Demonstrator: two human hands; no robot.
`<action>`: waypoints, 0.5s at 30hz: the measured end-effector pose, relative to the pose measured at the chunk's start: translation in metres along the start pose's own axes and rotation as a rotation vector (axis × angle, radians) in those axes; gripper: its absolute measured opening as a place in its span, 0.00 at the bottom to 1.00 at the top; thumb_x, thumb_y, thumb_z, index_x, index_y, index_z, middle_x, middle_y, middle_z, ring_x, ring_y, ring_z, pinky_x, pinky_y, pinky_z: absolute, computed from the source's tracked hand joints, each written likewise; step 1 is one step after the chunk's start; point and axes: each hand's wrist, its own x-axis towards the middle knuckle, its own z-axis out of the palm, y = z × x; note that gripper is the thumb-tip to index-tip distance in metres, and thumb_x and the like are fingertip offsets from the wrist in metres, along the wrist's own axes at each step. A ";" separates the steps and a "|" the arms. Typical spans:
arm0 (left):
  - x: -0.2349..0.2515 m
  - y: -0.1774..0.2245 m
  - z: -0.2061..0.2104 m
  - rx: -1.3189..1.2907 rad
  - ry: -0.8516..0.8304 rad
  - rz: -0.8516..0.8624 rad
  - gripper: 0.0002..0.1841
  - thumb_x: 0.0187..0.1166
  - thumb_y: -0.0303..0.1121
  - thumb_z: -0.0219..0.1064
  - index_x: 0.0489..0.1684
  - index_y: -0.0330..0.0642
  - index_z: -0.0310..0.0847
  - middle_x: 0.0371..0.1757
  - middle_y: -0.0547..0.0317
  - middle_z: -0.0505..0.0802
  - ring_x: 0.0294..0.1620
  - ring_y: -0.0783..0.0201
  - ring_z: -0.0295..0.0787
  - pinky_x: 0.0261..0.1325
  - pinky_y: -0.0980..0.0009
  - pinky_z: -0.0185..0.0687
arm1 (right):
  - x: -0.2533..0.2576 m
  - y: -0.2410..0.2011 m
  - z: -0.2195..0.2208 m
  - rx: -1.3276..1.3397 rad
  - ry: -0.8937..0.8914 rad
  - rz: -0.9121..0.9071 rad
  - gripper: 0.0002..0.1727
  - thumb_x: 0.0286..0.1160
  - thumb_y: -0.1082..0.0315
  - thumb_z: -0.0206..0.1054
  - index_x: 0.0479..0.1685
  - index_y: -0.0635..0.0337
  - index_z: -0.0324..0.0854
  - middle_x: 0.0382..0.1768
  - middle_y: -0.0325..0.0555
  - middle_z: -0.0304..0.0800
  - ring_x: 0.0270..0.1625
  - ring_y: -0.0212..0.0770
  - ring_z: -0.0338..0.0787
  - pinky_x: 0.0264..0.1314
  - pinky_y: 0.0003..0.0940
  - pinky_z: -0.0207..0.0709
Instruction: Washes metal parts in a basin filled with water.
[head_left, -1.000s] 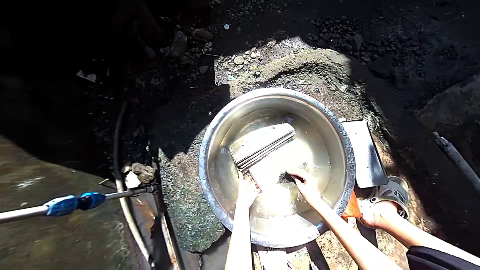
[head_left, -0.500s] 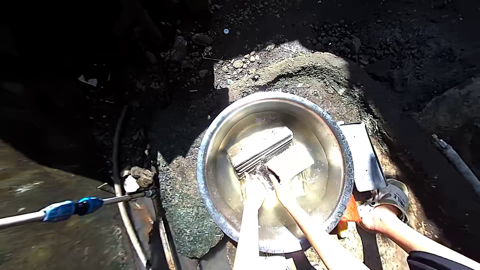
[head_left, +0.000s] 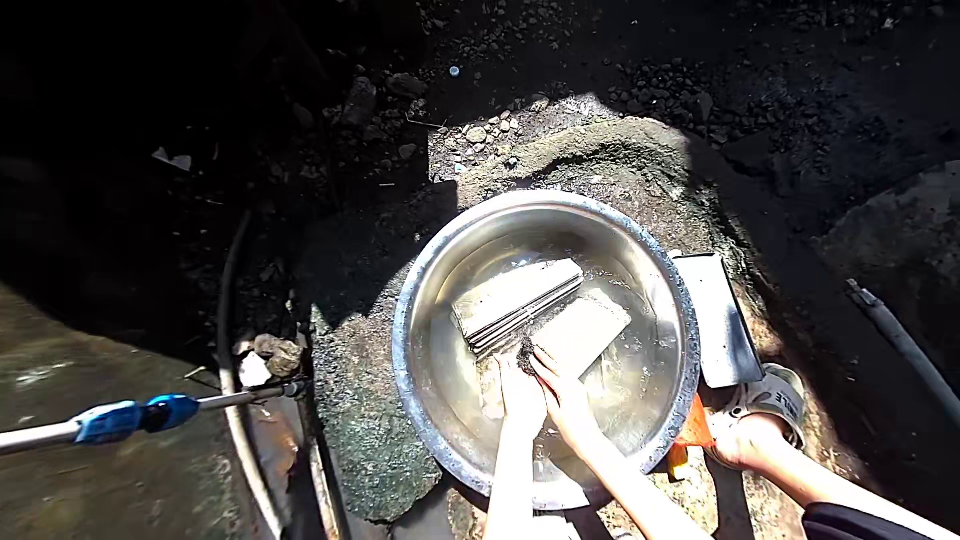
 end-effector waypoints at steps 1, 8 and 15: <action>0.006 -0.005 -0.005 -0.056 -0.067 -0.004 0.42 0.90 0.61 0.16 0.86 0.36 0.54 0.78 0.46 0.75 0.75 0.62 0.74 0.73 0.68 0.71 | -0.003 0.005 -0.004 -0.023 -0.013 -0.046 0.19 0.73 0.77 0.62 0.60 0.67 0.90 0.68 0.57 0.89 0.75 0.56 0.86 0.79 0.46 0.77; 0.008 -0.012 -0.007 0.008 -0.147 -0.111 0.47 0.86 0.65 0.14 0.90 0.36 0.50 0.80 0.38 0.73 0.74 0.52 0.74 0.70 0.55 0.73 | 0.076 0.018 -0.006 0.271 0.025 0.294 0.15 0.76 0.79 0.62 0.56 0.70 0.91 0.68 0.61 0.88 0.73 0.49 0.87 0.79 0.41 0.75; 0.036 -0.009 -0.016 -0.023 -0.039 -0.098 0.36 0.93 0.56 0.21 0.93 0.43 0.46 0.86 0.45 0.68 0.81 0.57 0.69 0.79 0.59 0.67 | 0.044 0.123 -0.052 -0.205 -0.002 0.402 0.28 0.83 0.77 0.50 0.83 0.64 0.71 0.85 0.71 0.64 0.87 0.68 0.67 0.89 0.57 0.59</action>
